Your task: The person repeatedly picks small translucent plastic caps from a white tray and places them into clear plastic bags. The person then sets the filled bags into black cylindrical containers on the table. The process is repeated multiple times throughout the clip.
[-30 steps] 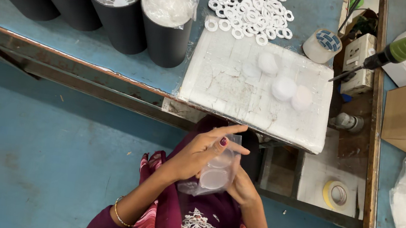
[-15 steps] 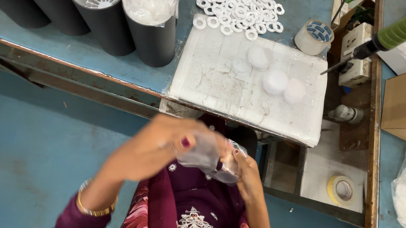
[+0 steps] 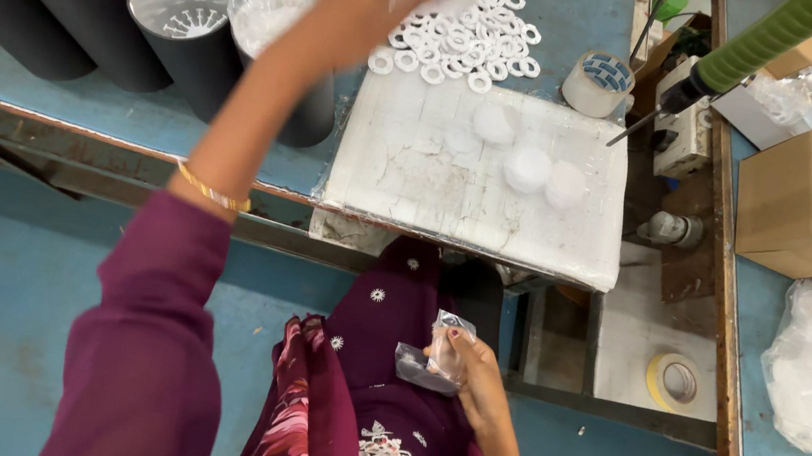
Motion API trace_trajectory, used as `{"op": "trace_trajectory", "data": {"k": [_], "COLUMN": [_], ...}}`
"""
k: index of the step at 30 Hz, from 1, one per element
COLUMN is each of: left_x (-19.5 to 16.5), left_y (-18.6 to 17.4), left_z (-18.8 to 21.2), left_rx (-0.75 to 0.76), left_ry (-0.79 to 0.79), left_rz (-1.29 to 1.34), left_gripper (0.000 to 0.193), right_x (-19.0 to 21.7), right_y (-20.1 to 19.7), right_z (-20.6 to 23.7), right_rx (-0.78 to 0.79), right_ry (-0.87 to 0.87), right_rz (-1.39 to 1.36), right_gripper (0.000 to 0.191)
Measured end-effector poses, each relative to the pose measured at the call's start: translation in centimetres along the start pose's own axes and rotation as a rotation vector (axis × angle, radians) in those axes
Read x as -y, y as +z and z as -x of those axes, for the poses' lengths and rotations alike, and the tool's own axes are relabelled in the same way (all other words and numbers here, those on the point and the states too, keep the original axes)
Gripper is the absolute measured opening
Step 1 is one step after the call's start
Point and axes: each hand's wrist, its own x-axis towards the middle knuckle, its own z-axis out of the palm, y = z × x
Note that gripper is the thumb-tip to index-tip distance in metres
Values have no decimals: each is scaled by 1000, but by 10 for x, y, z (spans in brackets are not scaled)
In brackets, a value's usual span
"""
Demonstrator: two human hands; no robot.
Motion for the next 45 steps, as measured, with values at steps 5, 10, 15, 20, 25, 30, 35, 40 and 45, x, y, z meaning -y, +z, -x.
{"op": "trace_trajectory", "data": {"k": [5, 10, 15, 20, 25, 30, 35, 40, 45], "left_x": [-27, -51, -100, -143, -143, -124, -127, -139, -133], "left_y": [56, 58, 81, 153, 198, 197, 191, 181, 160], "left_z": [93, 148, 175, 200, 219, 220, 213, 207, 208], "left_rx": [233, 350, 199, 143, 19, -170, -255, -258, -20], "left_ry": [-3, -92, -378, -519, -808, -826, -840, -768, -596], "left_rz": [-245, -305, 153, 613, 914, 1130, 1198, 1256, 1651], "left_gripper": [28, 53, 63, 49, 19, 13, 12, 20, 67], "right_x": [5, 17, 43, 63, 77, 83, 76, 80, 100], "right_y": [-7, -9, 10, 34, 38, 33, 34, 42, 45], "right_z": [-3, -9, -4, 0, 4, 8, 16, 18, 29], "right_rx": [-6, -57, -90, -117, -106, 24, 54, 9, -108], "right_ry": [-15, -186, -295, -348, -399, -413, -376, -569, -762], "right_rz": [-28, 176, 229, 173, 124, 50, 213, 373, 737], "right_gripper": [27, 26, 23, 20, 21, 25, 25, 14, 16]}}
